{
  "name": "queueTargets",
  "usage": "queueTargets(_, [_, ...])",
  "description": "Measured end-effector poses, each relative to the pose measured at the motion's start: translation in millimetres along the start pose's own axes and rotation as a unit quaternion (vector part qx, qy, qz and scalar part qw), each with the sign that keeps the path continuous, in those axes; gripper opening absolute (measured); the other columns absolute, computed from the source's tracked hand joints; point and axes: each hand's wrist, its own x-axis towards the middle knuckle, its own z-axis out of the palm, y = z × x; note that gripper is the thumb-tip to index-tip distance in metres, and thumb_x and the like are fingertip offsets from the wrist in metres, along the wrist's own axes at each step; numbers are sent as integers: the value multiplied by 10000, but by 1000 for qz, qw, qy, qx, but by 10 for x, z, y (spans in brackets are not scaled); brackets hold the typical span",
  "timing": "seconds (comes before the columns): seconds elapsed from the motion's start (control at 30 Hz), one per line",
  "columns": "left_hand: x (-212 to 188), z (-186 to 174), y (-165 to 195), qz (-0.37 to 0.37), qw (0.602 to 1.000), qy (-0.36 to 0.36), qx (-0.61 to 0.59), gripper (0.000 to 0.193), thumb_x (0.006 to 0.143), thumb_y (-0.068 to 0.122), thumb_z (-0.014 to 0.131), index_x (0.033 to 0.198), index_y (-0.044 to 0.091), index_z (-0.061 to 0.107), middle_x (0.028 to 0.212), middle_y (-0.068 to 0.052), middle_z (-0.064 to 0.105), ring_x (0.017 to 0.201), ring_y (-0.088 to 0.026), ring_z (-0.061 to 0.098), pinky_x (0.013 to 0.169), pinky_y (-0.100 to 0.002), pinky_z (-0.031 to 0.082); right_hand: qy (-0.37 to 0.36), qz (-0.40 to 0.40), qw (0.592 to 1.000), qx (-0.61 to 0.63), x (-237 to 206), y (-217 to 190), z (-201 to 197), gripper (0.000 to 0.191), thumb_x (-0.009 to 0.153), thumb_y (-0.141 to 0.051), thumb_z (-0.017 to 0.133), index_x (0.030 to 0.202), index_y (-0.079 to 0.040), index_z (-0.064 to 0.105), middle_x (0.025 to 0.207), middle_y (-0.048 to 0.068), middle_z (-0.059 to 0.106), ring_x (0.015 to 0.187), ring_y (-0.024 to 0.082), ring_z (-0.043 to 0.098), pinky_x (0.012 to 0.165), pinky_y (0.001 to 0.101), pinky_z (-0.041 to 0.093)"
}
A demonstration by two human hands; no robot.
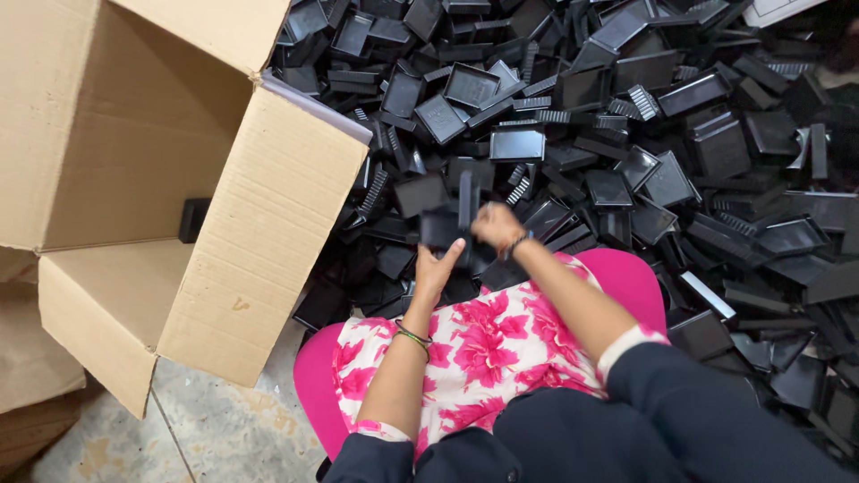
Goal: The person sits cross-legged on a chair and repeatedly picks up small black plastic parts from a large pile on the floor. They handle each part with both hands, briefly inspect it, and place it into a cardboard box to their left. The process continues throughout the clip.
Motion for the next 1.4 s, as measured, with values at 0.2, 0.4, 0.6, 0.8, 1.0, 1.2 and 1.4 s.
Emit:
queueTargets(0.2, [-19, -15, -41, 59, 998, -13, 25, 652, 831, 353, 821, 1324, 2, 577, 1170, -158, 712, 1033, -195, 671, 917, -299, 533, 63, 28, 998, -2, -310, 185, 201, 245, 849, -185, 733, 927, 15, 617, 738, 97, 677, 590, 160, 643, 539, 324, 529])
queueTargets(0.4, [-54, -63, -54, 316, 909, 52, 268, 558, 804, 234, 900, 1217, -9, 614, 1221, -194, 642, 1086, -296, 652, 940, -351, 522, 41, 4, 991, 128, -237, 231, 210, 246, 869, -131, 736, 808, -28, 521, 722, 40, 609, 615, 133, 637, 560, 277, 583])
queueTargets(0.6, [76, -156, 1, 153, 978, 75, 119, 418, 786, 213, 869, 947, -34, 572, 1197, -157, 666, 910, -185, 689, 776, -285, 569, 107, -77, 982, 134, -245, 181, 58, 202, 807, -29, 715, 806, -56, 515, 717, 70, 611, 593, 145, 626, 533, 302, 571])
queueTargets(0.8, [177, -236, -97, -3, 997, -12, -77, 284, 952, 138, 685, 1209, 59, 592, 1054, -79, 721, 909, -95, 652, 790, -207, 524, 242, -418, 838, -254, -609, -34, -174, 169, 854, 37, 685, 998, -14, 614, 1003, 172, 656, 937, 363, 668, 847, 432, 564])
queueTargets(1.0, [253, -311, -180, -44, 993, 3, -108, 300, 1010, 131, 638, 1279, 18, 705, 1052, -62, 721, 789, -89, 581, 654, -223, 447, 67, -438, 856, -268, -1017, 35, 241, 449, 850, -161, 780, 1266, -27, 676, 1163, 158, 661, 1063, 355, 642, 933, 442, 512])
queueTargets(1.2, [173, -317, -108, -113, 970, -31, -215, 330, 1011, 148, 583, 1290, 1, 681, 1089, -74, 736, 851, -142, 668, 709, -281, 531, 46, -396, 893, -209, -675, 214, 72, 463, 705, -267, 855, 1089, -68, 690, 1278, 252, 624, 1196, 378, 597, 1003, 423, 460])
queueTargets(1.4, [-100, -266, 149, -195, 822, -6, -535, 673, 1002, 532, 487, 1361, -35, 518, 1230, -212, 654, 1111, -329, 644, 989, -446, 495, 0, -132, 991, 17, -575, 537, 421, 469, 880, -309, 770, 1186, 0, 593, 1129, 167, 694, 1088, 248, 672, 987, 371, 526])
